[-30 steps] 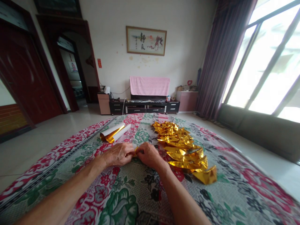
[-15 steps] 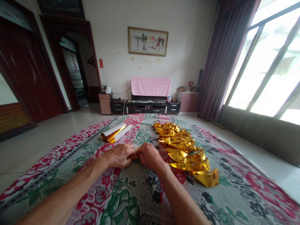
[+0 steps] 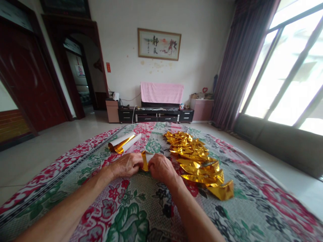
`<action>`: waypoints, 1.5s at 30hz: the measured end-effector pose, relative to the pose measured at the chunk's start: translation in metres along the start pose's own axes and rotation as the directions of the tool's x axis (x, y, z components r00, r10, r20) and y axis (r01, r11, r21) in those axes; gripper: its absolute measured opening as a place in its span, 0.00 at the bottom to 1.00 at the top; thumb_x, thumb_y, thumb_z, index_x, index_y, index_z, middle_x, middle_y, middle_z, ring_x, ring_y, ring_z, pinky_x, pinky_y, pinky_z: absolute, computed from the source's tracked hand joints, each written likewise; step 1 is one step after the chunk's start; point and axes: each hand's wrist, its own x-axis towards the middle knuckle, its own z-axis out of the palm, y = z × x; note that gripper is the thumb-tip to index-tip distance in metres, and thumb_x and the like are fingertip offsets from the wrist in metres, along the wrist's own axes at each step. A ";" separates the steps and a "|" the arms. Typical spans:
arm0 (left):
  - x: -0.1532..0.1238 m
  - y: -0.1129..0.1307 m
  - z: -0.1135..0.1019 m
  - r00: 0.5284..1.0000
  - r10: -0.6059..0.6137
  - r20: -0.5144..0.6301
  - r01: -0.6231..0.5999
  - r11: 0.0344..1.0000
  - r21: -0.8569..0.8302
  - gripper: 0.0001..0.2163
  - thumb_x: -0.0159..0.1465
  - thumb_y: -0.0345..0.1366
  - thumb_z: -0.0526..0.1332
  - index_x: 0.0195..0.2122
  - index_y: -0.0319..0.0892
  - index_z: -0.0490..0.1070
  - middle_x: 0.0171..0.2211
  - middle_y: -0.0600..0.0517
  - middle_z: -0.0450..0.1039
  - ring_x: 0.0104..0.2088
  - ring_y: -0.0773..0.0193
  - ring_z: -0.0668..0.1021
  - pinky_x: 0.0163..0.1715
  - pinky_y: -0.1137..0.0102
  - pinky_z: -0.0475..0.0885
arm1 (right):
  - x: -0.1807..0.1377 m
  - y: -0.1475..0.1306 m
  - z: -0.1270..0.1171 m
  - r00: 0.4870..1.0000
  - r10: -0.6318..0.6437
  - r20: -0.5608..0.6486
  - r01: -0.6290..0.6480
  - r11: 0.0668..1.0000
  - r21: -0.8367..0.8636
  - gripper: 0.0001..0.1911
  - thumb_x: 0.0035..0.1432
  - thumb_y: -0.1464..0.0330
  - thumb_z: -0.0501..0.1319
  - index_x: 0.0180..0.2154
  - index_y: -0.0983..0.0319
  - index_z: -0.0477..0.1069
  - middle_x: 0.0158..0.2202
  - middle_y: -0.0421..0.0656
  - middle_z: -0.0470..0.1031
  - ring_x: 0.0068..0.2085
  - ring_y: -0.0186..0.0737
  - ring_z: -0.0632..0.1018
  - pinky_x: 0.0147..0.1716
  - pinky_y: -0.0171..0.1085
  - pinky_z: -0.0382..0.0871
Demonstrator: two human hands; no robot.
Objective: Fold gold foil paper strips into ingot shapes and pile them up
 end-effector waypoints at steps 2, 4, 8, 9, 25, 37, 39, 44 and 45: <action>0.000 -0.004 0.001 1.000 0.002 -0.010 -0.003 0.999 -0.038 0.10 0.51 0.26 0.54 0.29 0.42 0.73 0.32 0.51 0.72 0.35 0.65 0.73 0.37 0.73 0.67 | -0.001 0.000 0.004 0.999 0.014 -0.032 -0.015 1.000 -0.015 0.11 0.52 0.73 0.53 0.27 0.60 0.74 0.29 0.41 0.72 0.32 0.33 0.72 0.32 0.29 0.60; -0.001 -0.008 0.003 1.000 0.022 -0.020 -0.024 0.996 -0.087 0.11 0.50 0.25 0.54 0.29 0.42 0.74 0.31 0.51 0.72 0.34 0.66 0.73 0.36 0.73 0.67 | -0.003 0.000 0.008 0.997 0.036 -0.061 -0.038 0.999 -0.023 0.09 0.52 0.70 0.54 0.28 0.61 0.73 0.29 0.41 0.71 0.33 0.33 0.71 0.33 0.30 0.60; -0.004 -0.014 0.004 0.998 0.044 -0.043 -0.052 0.978 -0.201 0.11 0.51 0.26 0.56 0.30 0.42 0.75 0.31 0.52 0.72 0.34 0.67 0.72 0.37 0.75 0.67 | -0.004 -0.002 0.010 0.995 0.069 -0.065 -0.071 0.997 -0.022 0.05 0.51 0.68 0.57 0.29 0.61 0.72 0.31 0.41 0.69 0.34 0.33 0.70 0.35 0.30 0.60; -0.005 -0.014 0.004 0.998 0.041 -0.046 -0.051 0.974 -0.222 0.11 0.51 0.26 0.56 0.30 0.43 0.76 0.32 0.53 0.72 0.34 0.68 0.72 0.37 0.75 0.67 | -0.004 -0.003 0.010 0.995 0.079 -0.062 -0.080 0.997 -0.018 0.05 0.51 0.69 0.58 0.29 0.61 0.72 0.31 0.41 0.69 0.34 0.33 0.70 0.35 0.31 0.60; -0.004 -0.012 0.007 0.998 0.006 -0.067 -0.022 0.971 -0.236 0.10 0.56 0.30 0.55 0.33 0.44 0.77 0.30 0.53 0.73 0.34 0.69 0.72 0.37 0.75 0.66 | -0.002 0.000 0.011 0.994 0.080 -0.069 -0.075 0.995 0.070 0.04 0.49 0.71 0.59 0.29 0.61 0.72 0.30 0.41 0.70 0.34 0.35 0.71 0.35 0.32 0.62; -0.001 -0.008 0.007 0.998 0.040 -0.046 -0.052 0.952 -0.301 0.10 0.55 0.28 0.56 0.32 0.43 0.77 0.32 0.52 0.74 0.35 0.68 0.72 0.39 0.74 0.66 | -0.001 0.006 0.008 0.997 0.030 -0.073 -0.018 0.988 0.154 0.12 0.47 0.78 0.55 0.28 0.60 0.75 0.29 0.41 0.74 0.34 0.35 0.72 0.36 0.32 0.64; -0.001 -0.009 0.007 0.998 0.045 -0.043 -0.056 0.952 -0.300 0.10 0.55 0.28 0.57 0.32 0.43 0.77 0.31 0.52 0.74 0.34 0.69 0.72 0.39 0.74 0.66 | -0.001 0.007 0.008 0.997 0.021 -0.077 -0.009 0.988 0.157 0.12 0.47 0.78 0.55 0.28 0.60 0.75 0.29 0.41 0.75 0.35 0.35 0.72 0.36 0.32 0.64; -0.002 -0.008 0.005 1.000 0.018 -0.026 -0.024 0.957 -0.288 0.09 0.57 0.32 0.57 0.33 0.43 0.78 0.31 0.51 0.74 0.34 0.68 0.72 0.38 0.75 0.67 | -0.002 0.007 0.008 0.996 0.033 -0.085 -0.019 0.987 0.162 0.12 0.46 0.77 0.56 0.28 0.60 0.76 0.30 0.40 0.75 0.34 0.35 0.73 0.36 0.32 0.65; -0.002 -0.008 0.005 0.999 0.019 -0.028 -0.026 0.956 -0.292 0.09 0.58 0.32 0.57 0.33 0.42 0.78 0.31 0.51 0.74 0.33 0.68 0.72 0.37 0.74 0.67 | -0.003 0.007 0.008 0.995 0.033 -0.091 -0.018 0.986 0.166 0.12 0.46 0.76 0.56 0.28 0.59 0.76 0.30 0.40 0.75 0.34 0.35 0.73 0.36 0.32 0.65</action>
